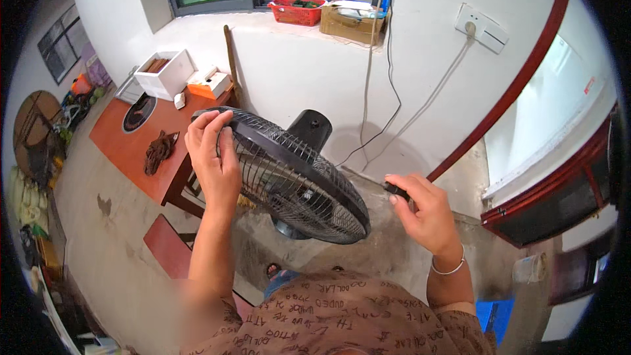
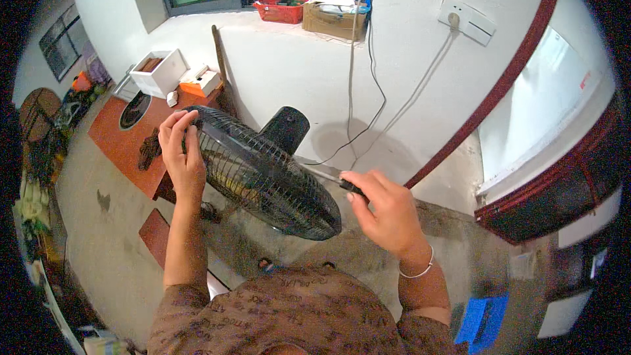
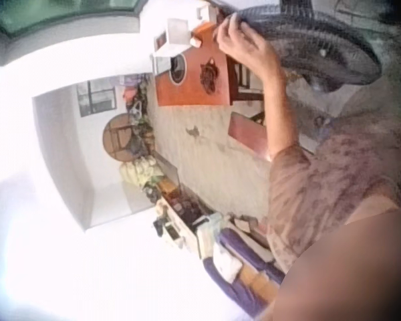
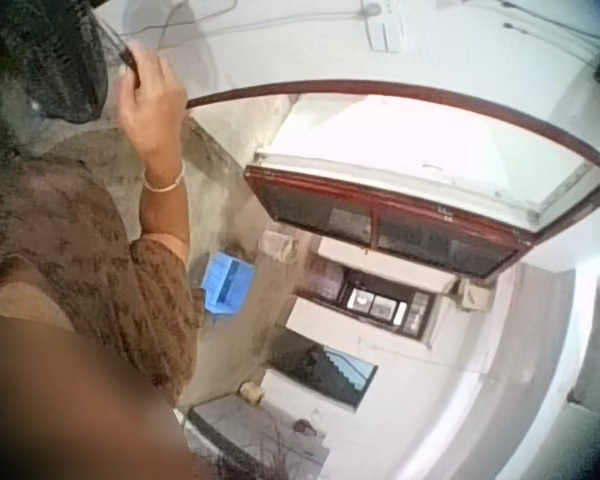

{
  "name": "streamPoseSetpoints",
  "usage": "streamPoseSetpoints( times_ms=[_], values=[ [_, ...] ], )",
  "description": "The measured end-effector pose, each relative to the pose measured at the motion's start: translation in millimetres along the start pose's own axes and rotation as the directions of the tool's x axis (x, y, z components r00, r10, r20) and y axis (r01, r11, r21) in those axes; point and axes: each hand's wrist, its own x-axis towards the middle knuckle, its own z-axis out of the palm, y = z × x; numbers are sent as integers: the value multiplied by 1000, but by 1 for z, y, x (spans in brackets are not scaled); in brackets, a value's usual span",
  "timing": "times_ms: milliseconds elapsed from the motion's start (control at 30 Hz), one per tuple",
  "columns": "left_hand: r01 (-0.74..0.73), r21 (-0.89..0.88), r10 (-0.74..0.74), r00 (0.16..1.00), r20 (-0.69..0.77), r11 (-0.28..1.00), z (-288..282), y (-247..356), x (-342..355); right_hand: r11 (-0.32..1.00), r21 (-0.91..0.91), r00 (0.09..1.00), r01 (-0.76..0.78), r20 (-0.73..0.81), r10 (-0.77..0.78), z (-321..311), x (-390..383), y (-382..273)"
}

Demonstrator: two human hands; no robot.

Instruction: Repairing or cleaning a floor fan using a screwdriver and hands.

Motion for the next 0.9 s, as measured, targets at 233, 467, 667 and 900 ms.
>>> streamPoseSetpoints(
  times_ms=[233,467,667,900],
  values=[
    [111,16,-111,994,-19,994,-9,28,-28,991,86,977,102,177,-116,15,2,24],
    [159,69,-155,986,-67,985,1,20,-27,967,248,975,59,194,-109,27,4,29],
    [107,-29,-108,993,-46,994,6,2,-3,942,336,940,5,319,-119,44,11,28],
    [398,109,-385,915,-120,911,-4,0,13,837,541,914,79,295,-277,75,41,31]
  ],
)
